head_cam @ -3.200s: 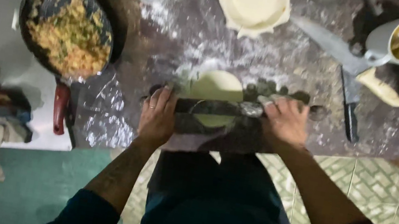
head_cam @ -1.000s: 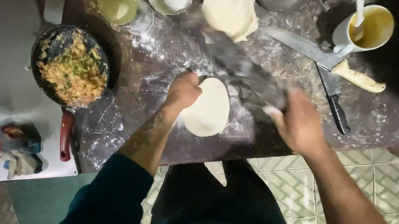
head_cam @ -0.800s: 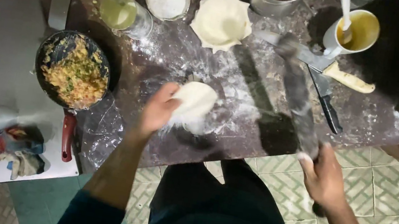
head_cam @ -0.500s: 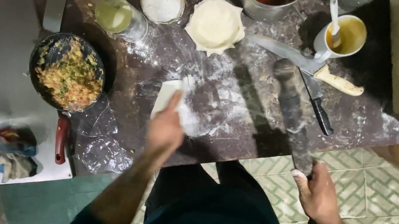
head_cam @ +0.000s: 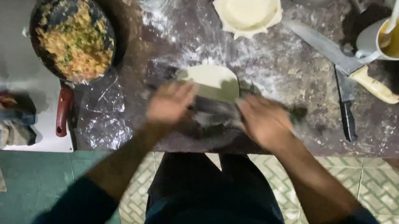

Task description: The person is preparing dough for pastries.

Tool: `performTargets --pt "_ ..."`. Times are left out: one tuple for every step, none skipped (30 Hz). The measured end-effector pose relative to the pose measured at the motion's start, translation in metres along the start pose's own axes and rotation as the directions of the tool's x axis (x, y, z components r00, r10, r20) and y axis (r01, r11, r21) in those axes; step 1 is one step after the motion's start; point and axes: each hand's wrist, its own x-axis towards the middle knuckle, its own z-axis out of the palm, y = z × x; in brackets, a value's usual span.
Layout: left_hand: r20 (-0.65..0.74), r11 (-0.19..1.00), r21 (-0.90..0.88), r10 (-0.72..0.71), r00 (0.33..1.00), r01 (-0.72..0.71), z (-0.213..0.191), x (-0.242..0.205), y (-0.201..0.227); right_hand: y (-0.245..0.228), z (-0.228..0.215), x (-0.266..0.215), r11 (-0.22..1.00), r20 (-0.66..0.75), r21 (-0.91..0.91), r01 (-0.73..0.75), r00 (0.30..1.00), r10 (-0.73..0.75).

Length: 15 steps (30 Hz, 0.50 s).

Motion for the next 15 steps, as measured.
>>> performTargets --pt "0.009 1.0 -0.009 -0.001 1.0 0.001 -0.024 0.003 -0.003 0.015 0.034 0.008 1.0 0.011 0.005 -0.002 1.0 0.002" --pt "0.179 0.983 -0.146 -0.082 0.981 0.109 -0.049 0.009 -0.011 0.032 0.067 0.021 1.0 -0.09 0.003 0.029 0.996 -0.029" --pt "0.35 0.936 -0.259 -0.137 0.927 0.236 -0.074 0.017 -0.02 0.049 0.099 0.036 0.998 -0.19 -0.002 0.06 0.98 -0.059" --pt "0.351 0.935 -0.26 -0.142 0.926 0.242 -0.075 0.016 -0.026 0.037 0.075 0.049 0.998 -0.188 -0.002 0.065 0.98 -0.064" --pt "0.186 0.979 -0.167 -0.086 0.979 0.118 -0.074 0.017 -0.032 0.026 0.051 0.063 0.991 -0.209 -0.065 0.118 0.969 -0.13" --pt "0.026 0.998 -0.06 -0.001 1.0 0.002 -0.07 0.019 -0.035 0.016 0.028 0.072 0.979 -0.218 -0.127 0.16 0.958 -0.184" --pt "0.031 0.997 -0.071 0.002 1.0 0.0 -0.084 0.037 -0.035 0.015 0.016 0.084 0.98 -0.207 -0.125 0.155 0.962 -0.179" --pt "0.174 0.995 -0.094 -0.025 0.984 0.042 -0.098 0.042 -0.032 0.008 0.011 0.091 0.997 0.184 -0.054 -0.059 0.981 0.068" --pt "0.314 0.99 -0.11 -0.047 0.948 0.085 -0.11 0.05 -0.031 0.002 0.006 0.1 0.96 0.556 -0.079 -0.269 0.787 0.267" --pt "0.335 0.989 -0.119 -0.046 0.941 0.091 -0.096 0.053 -0.032 0.009 0.023 0.093 0.961 0.575 -0.069 -0.269 0.776 0.259" --pt "0.204 0.978 -0.19 -0.047 0.978 0.087 -0.082 0.058 -0.032 0.017 0.038 0.085 0.932 0.226 -0.206 -0.298 0.912 0.342" --pt "0.053 0.966 -0.246 -0.061 0.997 0.072 -0.067 0.073 -0.036 0.033 0.053 0.083 0.873 -0.176 -0.32 -0.369 0.928 0.328" --pt "0.058 0.967 -0.245 -0.064 0.996 0.077 -0.06 0.058 -0.027 0.032 0.068 0.075 0.875 -0.173 -0.316 -0.366 0.929 0.326" --pt "0.164 0.957 -0.263 -0.081 0.983 0.123 -0.06 0.04 -0.018 0.025 0.078 0.065 0.911 -0.214 -0.239 -0.337 0.933 0.289" --pt "0.269 0.946 -0.274 -0.096 0.958 0.172 -0.064 0.019 -0.006 0.017 0.086 0.052 0.94 -0.259 -0.162 -0.302 0.932 0.254"
